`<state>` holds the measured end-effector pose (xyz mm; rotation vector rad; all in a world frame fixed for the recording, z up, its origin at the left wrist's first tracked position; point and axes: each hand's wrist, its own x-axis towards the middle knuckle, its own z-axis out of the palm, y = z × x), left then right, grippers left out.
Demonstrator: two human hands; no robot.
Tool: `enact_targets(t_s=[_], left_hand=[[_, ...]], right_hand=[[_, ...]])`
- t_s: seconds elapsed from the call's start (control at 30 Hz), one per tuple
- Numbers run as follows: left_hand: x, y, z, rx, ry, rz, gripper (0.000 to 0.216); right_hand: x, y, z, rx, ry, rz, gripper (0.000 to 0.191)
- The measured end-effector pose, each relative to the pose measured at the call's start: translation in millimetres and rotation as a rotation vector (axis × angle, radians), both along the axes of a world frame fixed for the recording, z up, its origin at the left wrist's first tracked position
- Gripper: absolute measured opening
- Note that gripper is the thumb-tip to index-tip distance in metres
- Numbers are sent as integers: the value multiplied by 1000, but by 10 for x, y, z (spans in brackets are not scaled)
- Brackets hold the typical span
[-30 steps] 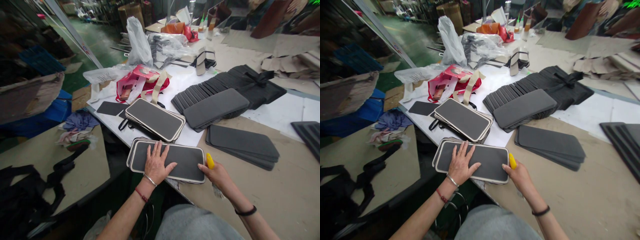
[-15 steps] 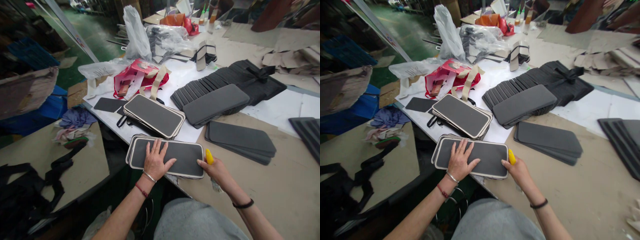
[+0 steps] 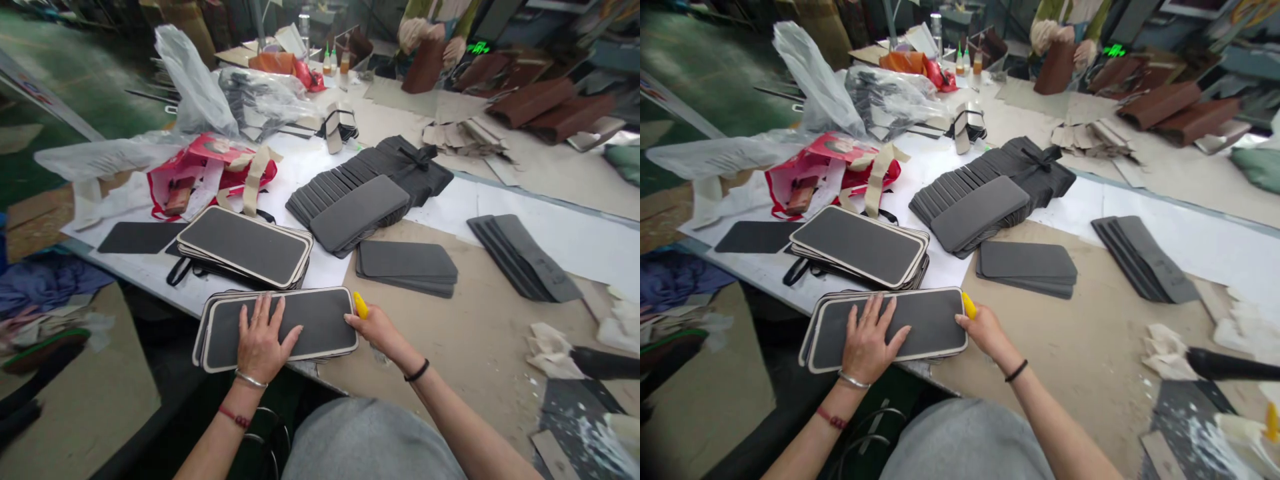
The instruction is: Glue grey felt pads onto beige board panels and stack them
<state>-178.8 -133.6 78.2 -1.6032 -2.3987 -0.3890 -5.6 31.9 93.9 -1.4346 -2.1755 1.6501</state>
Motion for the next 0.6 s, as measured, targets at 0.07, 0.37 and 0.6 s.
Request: enact_targets(t_s=[0.07,0.37,0.6], left_hand=[[0,-1,-15,19,8,-7,57],[38,-1,29,-1,38,8,58],[65,8,78,-44,16,51,59]], right_hand=[[-9,6,-40,19,-15,-6,14],[6,15,-36,103,-64,41,20],[-23,48,-32,181,-97,77,22]])
